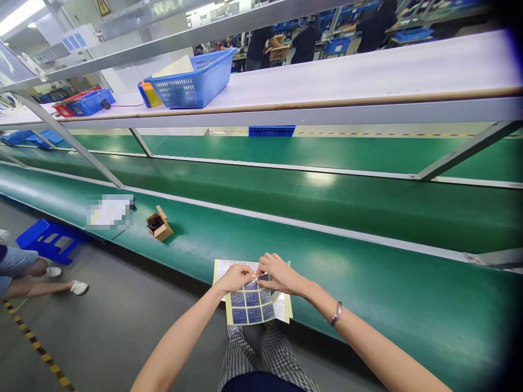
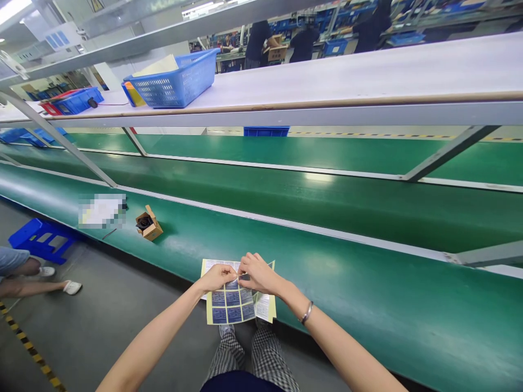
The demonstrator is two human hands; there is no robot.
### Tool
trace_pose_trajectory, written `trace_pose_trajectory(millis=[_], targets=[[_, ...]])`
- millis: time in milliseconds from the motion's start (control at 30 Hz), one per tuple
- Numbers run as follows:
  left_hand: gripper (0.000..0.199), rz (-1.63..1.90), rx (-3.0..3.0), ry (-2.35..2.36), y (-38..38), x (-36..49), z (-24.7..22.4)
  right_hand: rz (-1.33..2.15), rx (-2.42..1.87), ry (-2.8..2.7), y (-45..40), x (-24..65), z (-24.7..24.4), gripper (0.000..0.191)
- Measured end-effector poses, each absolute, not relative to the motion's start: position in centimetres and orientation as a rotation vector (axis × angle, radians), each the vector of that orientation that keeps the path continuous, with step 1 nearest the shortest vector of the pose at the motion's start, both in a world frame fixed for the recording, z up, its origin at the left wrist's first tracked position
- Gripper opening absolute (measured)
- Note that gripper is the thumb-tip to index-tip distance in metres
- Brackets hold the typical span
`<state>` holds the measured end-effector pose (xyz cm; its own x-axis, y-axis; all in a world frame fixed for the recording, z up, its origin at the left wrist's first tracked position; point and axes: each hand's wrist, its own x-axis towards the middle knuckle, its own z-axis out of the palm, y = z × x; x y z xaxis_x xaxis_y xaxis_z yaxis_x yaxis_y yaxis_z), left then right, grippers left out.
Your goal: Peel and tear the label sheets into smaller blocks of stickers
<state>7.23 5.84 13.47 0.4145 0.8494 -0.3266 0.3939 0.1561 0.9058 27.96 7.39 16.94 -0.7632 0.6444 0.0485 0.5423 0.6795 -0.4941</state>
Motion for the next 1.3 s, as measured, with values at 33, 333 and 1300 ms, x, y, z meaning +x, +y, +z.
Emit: trace_pose_trajectory(millis=[33,333,1300], targets=[[0.030,0.467,1.451,1.179,5.9,7.3,13.6,0.698,-0.961,-2.677,7.5,28.1,16.9,0.013],[0.035,0.468,1.447,1.131,6.3,7.5,13.7,0.720,-0.915,-2.700,7.5,28.2,17.7,0.012],[0.056,0.034,1.447,1.006,8.0,5.7,15.9,0.765,-0.813,-2.731,6.6,28.7,17.4,0.013]])
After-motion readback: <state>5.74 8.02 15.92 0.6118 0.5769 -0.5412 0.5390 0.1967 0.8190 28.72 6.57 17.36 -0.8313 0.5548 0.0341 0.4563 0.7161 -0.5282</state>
